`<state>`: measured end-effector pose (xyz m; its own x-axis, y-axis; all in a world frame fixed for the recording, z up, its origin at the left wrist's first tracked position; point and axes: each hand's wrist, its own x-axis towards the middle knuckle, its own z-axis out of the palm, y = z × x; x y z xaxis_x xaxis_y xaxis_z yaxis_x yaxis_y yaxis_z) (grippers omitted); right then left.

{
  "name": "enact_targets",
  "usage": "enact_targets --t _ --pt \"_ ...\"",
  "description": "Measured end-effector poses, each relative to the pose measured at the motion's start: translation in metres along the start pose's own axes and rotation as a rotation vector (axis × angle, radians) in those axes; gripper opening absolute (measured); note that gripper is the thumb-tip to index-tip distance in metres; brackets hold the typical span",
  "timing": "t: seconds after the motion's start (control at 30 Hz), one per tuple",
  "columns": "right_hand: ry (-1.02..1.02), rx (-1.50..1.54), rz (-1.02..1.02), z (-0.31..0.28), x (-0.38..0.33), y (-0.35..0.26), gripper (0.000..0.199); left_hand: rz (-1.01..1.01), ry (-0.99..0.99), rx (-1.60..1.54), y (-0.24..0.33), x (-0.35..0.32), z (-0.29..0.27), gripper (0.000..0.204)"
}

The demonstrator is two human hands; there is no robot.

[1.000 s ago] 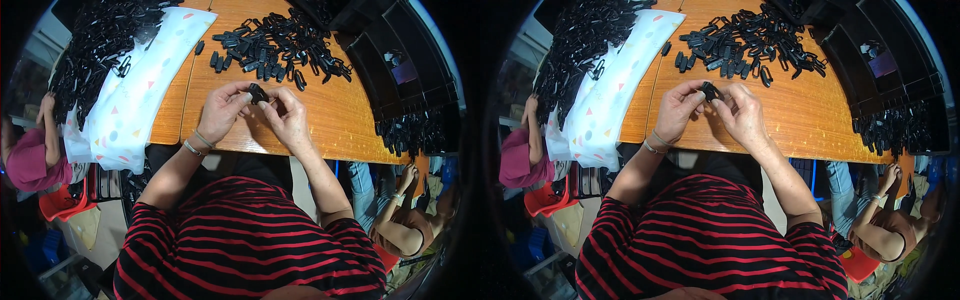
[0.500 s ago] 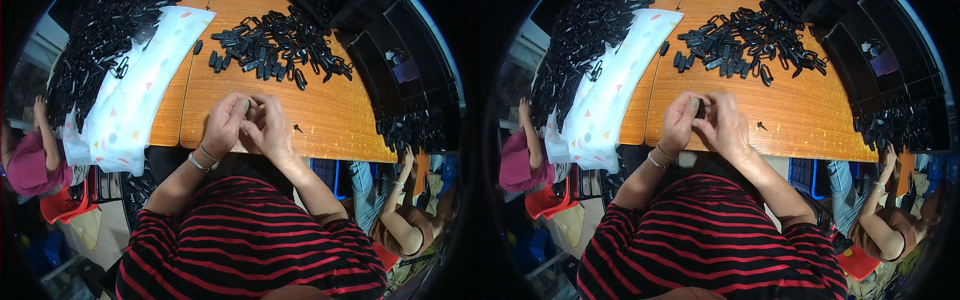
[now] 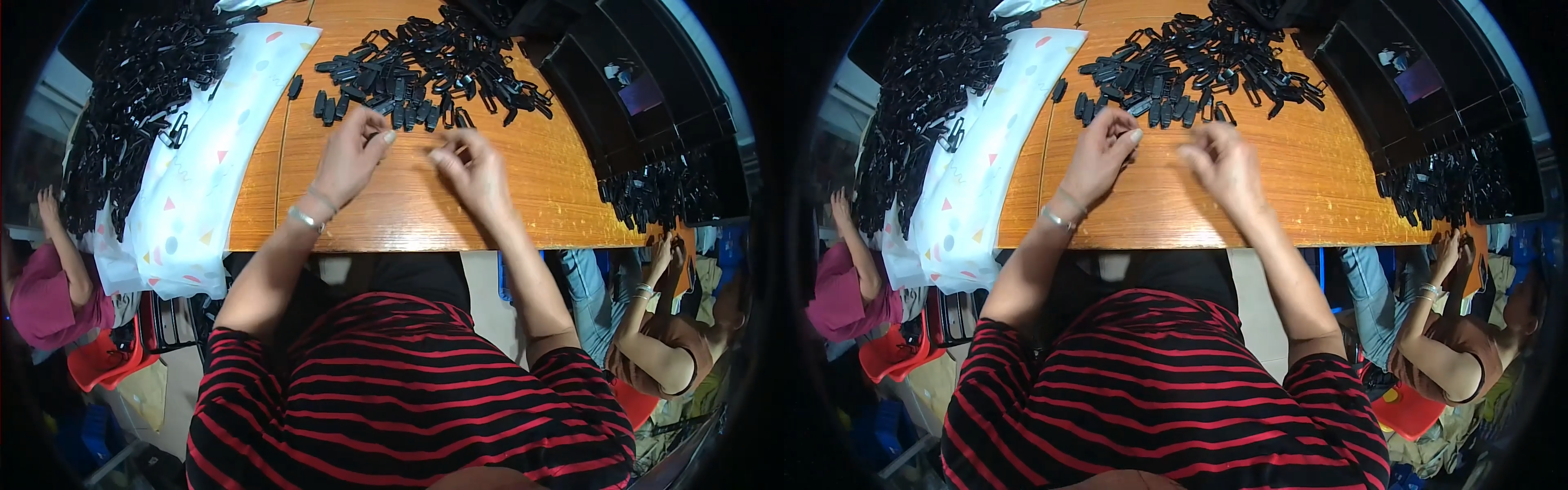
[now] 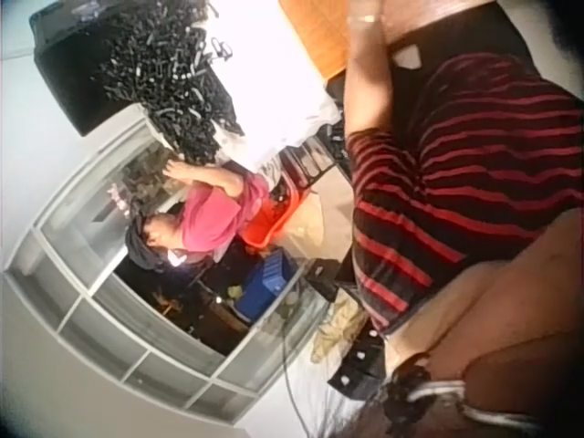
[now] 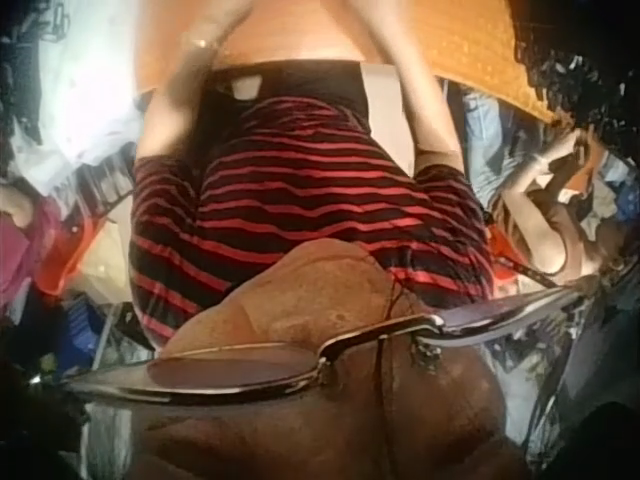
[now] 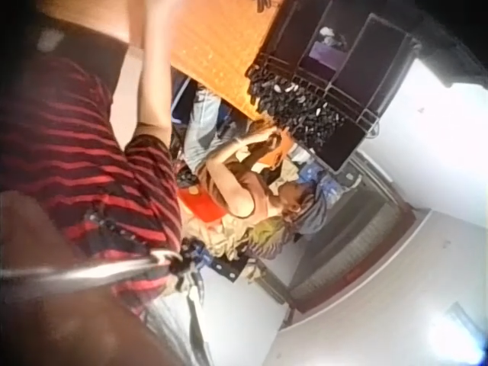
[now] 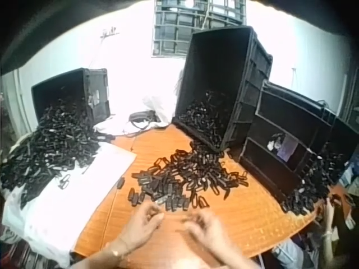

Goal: Assembling small black plastic buckle components by hand on a wooden table.

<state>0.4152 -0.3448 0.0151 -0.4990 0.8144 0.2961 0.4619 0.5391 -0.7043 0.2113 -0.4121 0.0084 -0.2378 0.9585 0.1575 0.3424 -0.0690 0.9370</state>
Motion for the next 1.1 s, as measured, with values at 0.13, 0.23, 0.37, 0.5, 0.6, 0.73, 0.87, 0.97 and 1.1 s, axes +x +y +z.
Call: enact_targets --t 0.13,0.23,0.37,0.5,0.6,0.73,0.87,0.97,1.1 --pt "0.155 -0.519 -0.012 -0.013 0.028 0.021 0.029 0.341 0.226 0.581 -0.009 0.03 0.006 0.02" --pt "0.062 -0.594 0.034 -0.008 0.032 0.026 0.026 0.286 0.155 0.785 -0.014 0.042 0.009 0.02" --pt "0.074 -0.562 0.013 -0.014 0.027 0.035 0.018 0.273 0.159 0.84 -0.017 0.044 0.012 0.018" --pt "0.109 -0.547 -0.06 -0.017 0.017 0.028 0.013 0.325 0.177 0.831 -0.019 0.042 0.01 0.016" --pt "0.038 -0.564 -0.128 -0.018 0.008 0.019 0.011 0.35 0.181 0.815 -0.019 0.04 0.009 0.015" --pt "-0.115 -0.555 -0.163 -0.016 0.001 0.013 0.015 0.374 0.227 0.73 -0.018 0.032 0.006 0.019" --pt "-0.227 -0.463 -0.23 -0.027 0.0 0.007 0.016 0.276 0.203 0.507 -0.019 0.023 -0.006 0.022" --pt "-0.294 -0.392 -0.302 -0.03 0.0 0.01 0.016 0.109 0.069 0.145 -0.019 0.016 -0.017 0.022" --pt "-0.293 -0.382 -0.258 -0.026 -0.001 0.016 0.019 -0.201 -0.096 -0.301 0.0 0.004 -0.017 0.019"
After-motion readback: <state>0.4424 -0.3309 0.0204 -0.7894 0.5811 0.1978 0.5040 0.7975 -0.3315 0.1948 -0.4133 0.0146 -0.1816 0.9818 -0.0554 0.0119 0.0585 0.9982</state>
